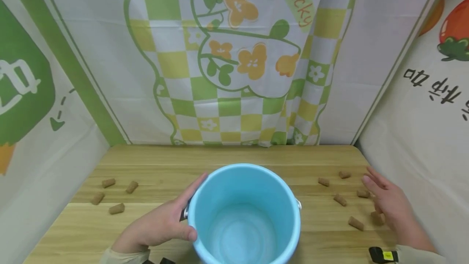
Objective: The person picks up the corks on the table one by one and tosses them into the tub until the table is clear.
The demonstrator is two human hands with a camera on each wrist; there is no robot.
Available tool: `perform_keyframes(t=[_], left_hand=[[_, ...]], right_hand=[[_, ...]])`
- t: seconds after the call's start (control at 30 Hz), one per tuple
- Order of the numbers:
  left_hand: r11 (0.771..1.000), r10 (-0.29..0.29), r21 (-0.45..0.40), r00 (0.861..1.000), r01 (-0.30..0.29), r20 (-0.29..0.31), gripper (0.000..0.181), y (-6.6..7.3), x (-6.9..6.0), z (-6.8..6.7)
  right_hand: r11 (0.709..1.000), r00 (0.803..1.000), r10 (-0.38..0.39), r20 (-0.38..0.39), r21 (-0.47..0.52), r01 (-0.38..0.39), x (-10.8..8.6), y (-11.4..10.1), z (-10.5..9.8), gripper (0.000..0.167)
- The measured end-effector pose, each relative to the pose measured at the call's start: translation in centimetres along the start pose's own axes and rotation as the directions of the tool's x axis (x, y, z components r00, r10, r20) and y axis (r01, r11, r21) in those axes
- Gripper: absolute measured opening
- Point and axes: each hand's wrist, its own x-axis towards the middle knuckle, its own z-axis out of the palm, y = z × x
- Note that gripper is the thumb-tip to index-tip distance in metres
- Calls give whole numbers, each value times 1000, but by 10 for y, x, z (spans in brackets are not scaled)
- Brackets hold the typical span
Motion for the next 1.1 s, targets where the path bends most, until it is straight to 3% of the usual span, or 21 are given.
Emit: perform_keyframes(t=[0.17, 0.33, 0.57, 0.67, 0.8, 0.9, 1.03, 1.1], left_hand=[[999, 37, 28, 999, -37, -2, 110, 0, -2, 1], [999, 10, 34, 1000, -10, -11, 110, 1, -2, 1], [999, 21, 48, 1000, -20, -21, 110, -3, -3, 1], [999, -1, 54, 1000, 2, -28, 111, 0, -3, 1], [999, 1, 53, 1000, 1, -29, 112, 2, -3, 1], [999, 25, 26, 1000, -25, -17, 110, 1, -2, 1], [999, 33, -13, 999, -33, -4, 109, -1, 0, 1], [1000, 20, -18, 1000, -20, -3, 110, 1, 1, 2]], right_hand=[[985, 999, -7, 31, 173, 1, -4, 10, -13, 72], [954, 999, 30, 28, 296, -37, -8, 23, -21, 67], [948, 979, 198, 53, 242, -205, -14, 32, -36, 74], [935, 972, 219, 83, 268, -233, -15, 37, -41, 72], [910, 980, 152, 126, 369, -188, -17, 48, -45, 51], [874, 980, 105, 167, 456, -171, -17, 58, -47, 30], [848, 960, 151, 236, 468, -249, -19, 68, -52, 23], [854, 944, 176, 280, 433, -288, -21, 73, -56, 23]])
